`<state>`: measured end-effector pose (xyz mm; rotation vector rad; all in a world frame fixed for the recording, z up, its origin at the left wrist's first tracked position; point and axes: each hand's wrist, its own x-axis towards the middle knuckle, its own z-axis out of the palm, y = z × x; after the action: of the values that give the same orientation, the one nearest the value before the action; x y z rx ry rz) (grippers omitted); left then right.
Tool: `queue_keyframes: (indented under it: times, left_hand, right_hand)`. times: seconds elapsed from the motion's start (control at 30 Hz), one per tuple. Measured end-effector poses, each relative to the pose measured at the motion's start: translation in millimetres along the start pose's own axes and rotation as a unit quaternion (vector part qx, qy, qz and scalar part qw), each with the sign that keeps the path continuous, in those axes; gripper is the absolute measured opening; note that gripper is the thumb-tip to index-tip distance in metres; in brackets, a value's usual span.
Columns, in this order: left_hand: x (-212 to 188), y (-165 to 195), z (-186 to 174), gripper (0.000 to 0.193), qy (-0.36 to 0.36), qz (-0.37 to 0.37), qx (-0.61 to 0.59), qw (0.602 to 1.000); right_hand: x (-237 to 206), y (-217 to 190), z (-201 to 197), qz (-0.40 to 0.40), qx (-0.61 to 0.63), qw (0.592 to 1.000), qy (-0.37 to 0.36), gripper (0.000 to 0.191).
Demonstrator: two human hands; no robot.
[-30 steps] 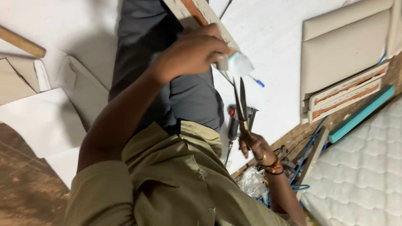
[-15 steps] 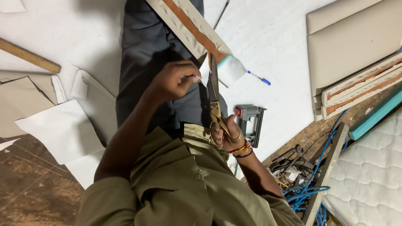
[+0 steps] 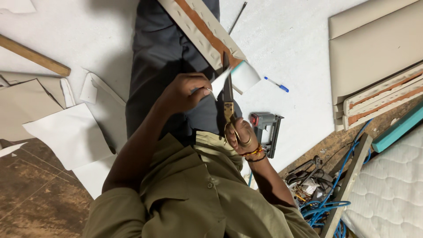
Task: The person sits on the floor and upholsters a long wooden furniture frame, pressing fabric over the frame edge and driving staples with a pneumatic nail gun. They use a screwdriver to tuck fabric at the edge, then trim excess fabric with scissors and press the covered strip by hand.
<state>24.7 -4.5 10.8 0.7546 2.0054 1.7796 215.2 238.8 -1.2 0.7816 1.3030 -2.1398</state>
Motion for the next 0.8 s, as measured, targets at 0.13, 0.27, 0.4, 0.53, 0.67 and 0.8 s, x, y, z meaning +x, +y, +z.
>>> queue_keyframes:
  times: [0.13,0.27,0.4,0.53,0.67,0.8]
  left_hand:
    - [-15.5,-9.9,-30.0,0.009,-0.107,-0.007,0.011,0.994]
    - [-37.4,-15.8,-80.4,0.016,-0.009,-0.061,0.275,0.959]
    - [-44.0,-15.4,-101.1,0.034,0.291,-0.025,0.521,0.802]
    - [9.3,-39.3,-74.9,0.041,0.264,-0.130,-0.155,0.943]
    - [90.7,-74.1,-87.5,0.057,0.436,-0.137,0.014,0.889]
    - [139.4,-79.9,-129.8,0.052,0.450,-0.283,-0.354,0.769]
  right_hand:
    - [-12.5,-5.2,-16.4,-0.042,0.013,0.994,-0.103,0.068]
    - [-36.5,-11.1,-35.2,-0.099,-0.025,0.992,-0.073,0.069]
    - [-42.3,-18.7,-48.4,-0.185,-0.143,0.970,0.074,0.066]
    - [-14.5,-20.3,-53.9,-0.170,-0.112,0.945,0.257,0.058]
    - [-7.7,-15.9,-58.8,-0.169,-0.087,0.940,0.284,0.060]
    - [-17.7,-6.6,-59.8,-0.122,-0.121,0.940,0.294,0.059]
